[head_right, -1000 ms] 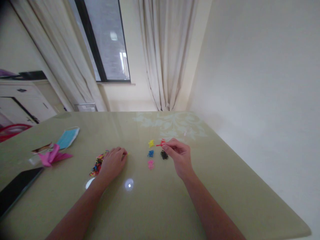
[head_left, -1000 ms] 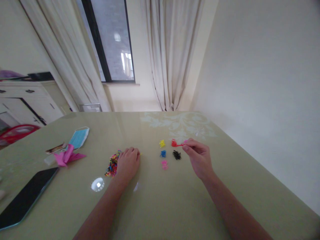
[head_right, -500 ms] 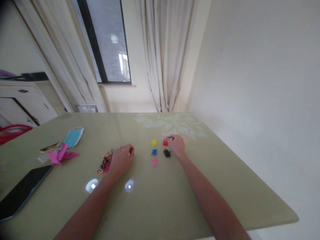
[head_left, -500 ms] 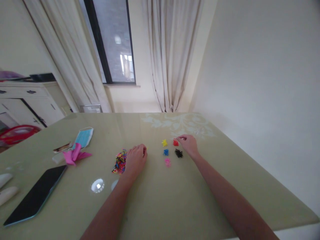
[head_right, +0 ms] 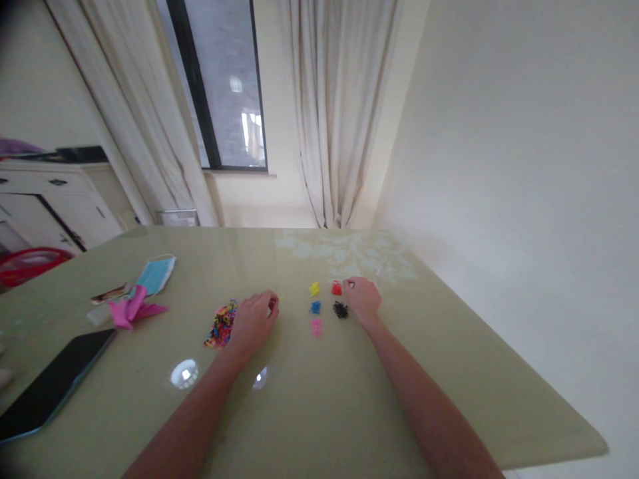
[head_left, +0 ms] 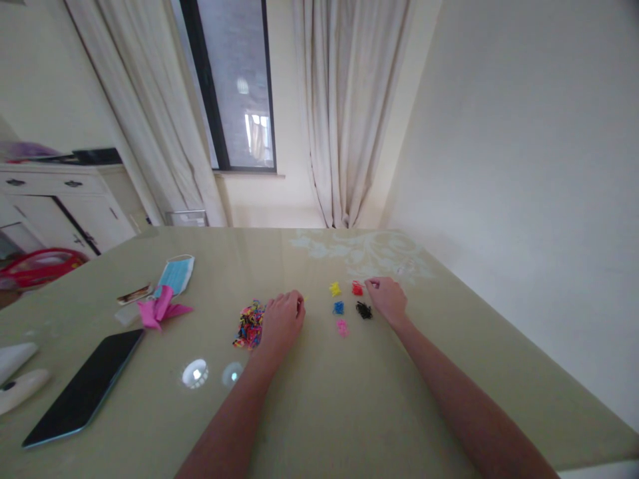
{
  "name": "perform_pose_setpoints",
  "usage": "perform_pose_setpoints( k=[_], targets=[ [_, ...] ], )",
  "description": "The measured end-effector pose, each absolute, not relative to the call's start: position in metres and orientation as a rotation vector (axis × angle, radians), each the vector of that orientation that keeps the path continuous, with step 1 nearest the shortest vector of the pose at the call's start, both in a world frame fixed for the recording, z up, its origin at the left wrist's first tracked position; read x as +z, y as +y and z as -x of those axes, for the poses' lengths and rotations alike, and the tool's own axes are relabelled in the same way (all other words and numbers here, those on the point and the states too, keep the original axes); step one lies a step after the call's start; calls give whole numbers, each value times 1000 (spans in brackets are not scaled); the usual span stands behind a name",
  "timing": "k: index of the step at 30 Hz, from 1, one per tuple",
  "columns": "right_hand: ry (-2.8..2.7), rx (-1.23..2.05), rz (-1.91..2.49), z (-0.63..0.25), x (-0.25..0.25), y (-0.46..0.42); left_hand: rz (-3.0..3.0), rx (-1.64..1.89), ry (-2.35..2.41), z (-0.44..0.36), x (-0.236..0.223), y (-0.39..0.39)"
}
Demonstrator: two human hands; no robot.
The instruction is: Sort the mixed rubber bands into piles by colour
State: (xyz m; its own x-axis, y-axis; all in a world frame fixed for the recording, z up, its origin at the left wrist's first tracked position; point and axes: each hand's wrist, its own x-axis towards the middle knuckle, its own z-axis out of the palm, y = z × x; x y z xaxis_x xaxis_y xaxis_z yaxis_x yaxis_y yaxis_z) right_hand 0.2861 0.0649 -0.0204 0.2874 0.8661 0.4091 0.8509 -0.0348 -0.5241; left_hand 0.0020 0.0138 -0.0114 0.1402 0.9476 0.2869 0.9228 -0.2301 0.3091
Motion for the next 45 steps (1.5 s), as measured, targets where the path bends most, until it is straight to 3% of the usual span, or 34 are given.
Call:
perform_pose_setpoints(
  k=[7,12,26,30,34,38,45],
  targets=[
    [-1663,247,1441,-268,-18,17,-2089,979,1459,-18,-16,7],
    [-1877,565,1092,-244,-14,2,-2009,961,1319,-28,-15,-3],
    [-1798,670,1070,-240,-1,-7,-2158,998,1238,-28,-13,-7],
    [-1533,761,1000,-248,14,-12,-2229,901,1596,-9,-9,0],
    [-1343,817,941,-254,27,-22,-2321,394,2182,14,-11,1],
    [-1282,820,882,-251,30,-30,-2321,193,2228,24,-15,6],
    [-1316,771,951,-253,18,-21,-2283,313,2149,20,-19,14]
  ],
)
